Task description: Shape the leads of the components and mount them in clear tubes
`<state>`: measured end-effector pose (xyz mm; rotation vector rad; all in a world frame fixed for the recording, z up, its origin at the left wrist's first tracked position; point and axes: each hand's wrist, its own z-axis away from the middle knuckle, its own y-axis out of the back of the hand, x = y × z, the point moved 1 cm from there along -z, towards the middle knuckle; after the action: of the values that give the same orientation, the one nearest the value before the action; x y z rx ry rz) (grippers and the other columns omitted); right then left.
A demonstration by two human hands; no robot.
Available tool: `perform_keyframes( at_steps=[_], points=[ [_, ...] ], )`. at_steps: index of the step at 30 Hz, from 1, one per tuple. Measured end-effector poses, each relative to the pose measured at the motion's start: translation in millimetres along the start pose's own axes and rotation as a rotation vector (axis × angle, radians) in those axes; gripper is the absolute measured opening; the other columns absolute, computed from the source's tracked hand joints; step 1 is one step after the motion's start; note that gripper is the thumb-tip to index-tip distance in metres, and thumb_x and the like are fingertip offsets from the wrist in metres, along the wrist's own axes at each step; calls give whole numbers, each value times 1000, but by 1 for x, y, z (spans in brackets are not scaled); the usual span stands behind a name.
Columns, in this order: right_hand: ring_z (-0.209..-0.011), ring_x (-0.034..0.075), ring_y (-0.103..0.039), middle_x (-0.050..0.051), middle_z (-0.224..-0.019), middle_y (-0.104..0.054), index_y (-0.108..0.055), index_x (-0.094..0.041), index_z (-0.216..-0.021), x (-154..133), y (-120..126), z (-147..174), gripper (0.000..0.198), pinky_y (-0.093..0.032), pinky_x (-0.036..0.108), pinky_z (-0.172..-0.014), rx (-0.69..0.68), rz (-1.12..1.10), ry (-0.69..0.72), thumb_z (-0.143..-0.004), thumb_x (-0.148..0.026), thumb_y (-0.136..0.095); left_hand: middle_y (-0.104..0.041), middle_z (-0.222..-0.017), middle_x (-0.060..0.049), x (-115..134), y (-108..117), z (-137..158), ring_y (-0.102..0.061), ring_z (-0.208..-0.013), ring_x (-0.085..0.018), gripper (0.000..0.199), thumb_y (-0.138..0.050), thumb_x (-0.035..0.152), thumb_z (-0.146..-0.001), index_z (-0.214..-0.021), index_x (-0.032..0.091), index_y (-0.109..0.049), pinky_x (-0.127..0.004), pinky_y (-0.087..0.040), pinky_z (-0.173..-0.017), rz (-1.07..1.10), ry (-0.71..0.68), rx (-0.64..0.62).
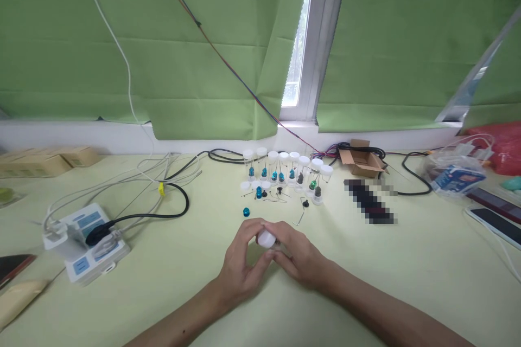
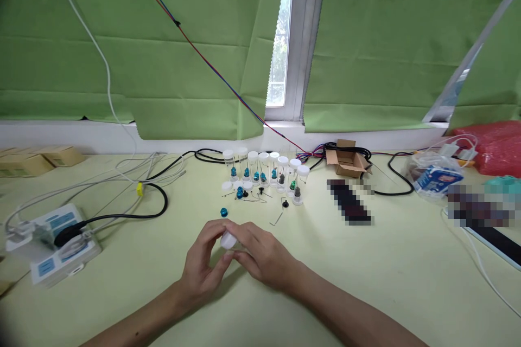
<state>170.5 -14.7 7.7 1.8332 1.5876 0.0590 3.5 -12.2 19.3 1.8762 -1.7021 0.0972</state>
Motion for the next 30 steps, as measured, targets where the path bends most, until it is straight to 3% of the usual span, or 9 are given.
perform_keyframes(
  at_steps=[4,11,15,22,30],
  points=[
    [-99,19,-62,12,-112,-64,-25,-21,-150,0,1,0,54,-55,34,-84,-11,11,-54,-100,-22,-46,-59,-105,-11,1,1,-1,-59,-94,-20,33,-51,15,-94,-127,18,-49,-30,-55,-70,4,46,6],
    [-77,18,-61,7,-93,-67,-52,-17,-121,3,5,-3,29,-51,30,-68,-87,46,-253,-98,-35,-52,-58,-106,-11,2,3,-3,-60,-92,-20,43,-52,6,-91,-132,19,-52,-28,-54,-67,-104,55,-7],
    [-77,18,-62,7,-93,-68,-54,-17,-117,6,6,-2,28,-47,29,-67,-141,126,-314,-97,-36,-54,-57,-93,-6,-3,4,0,-57,-75,-16,29,-50,13,-93,-121,20,-53,-27,-49,-60,-108,171,-58],
    [-75,19,-63,6,-88,-69,-56,-17,-107,7,4,-2,19,-43,28,-62,-256,253,-337,-95,-31,-53,-58,-89,-4,-7,2,6,-57,-74,-17,18,-42,18,-97,-113,21,-51,-29,-49,-65,-95,308,-220],
    [-75,21,-64,6,-88,-68,-54,-16,-110,6,-4,3,20,-43,29,-61,-279,375,-284,-93,-27,-53,-56,-78,0,-5,-2,9,-54,-61,-13,12,-42,19,-97,-102,20,-53,-25,-45,-55,-205,264,-190]
  ],
)
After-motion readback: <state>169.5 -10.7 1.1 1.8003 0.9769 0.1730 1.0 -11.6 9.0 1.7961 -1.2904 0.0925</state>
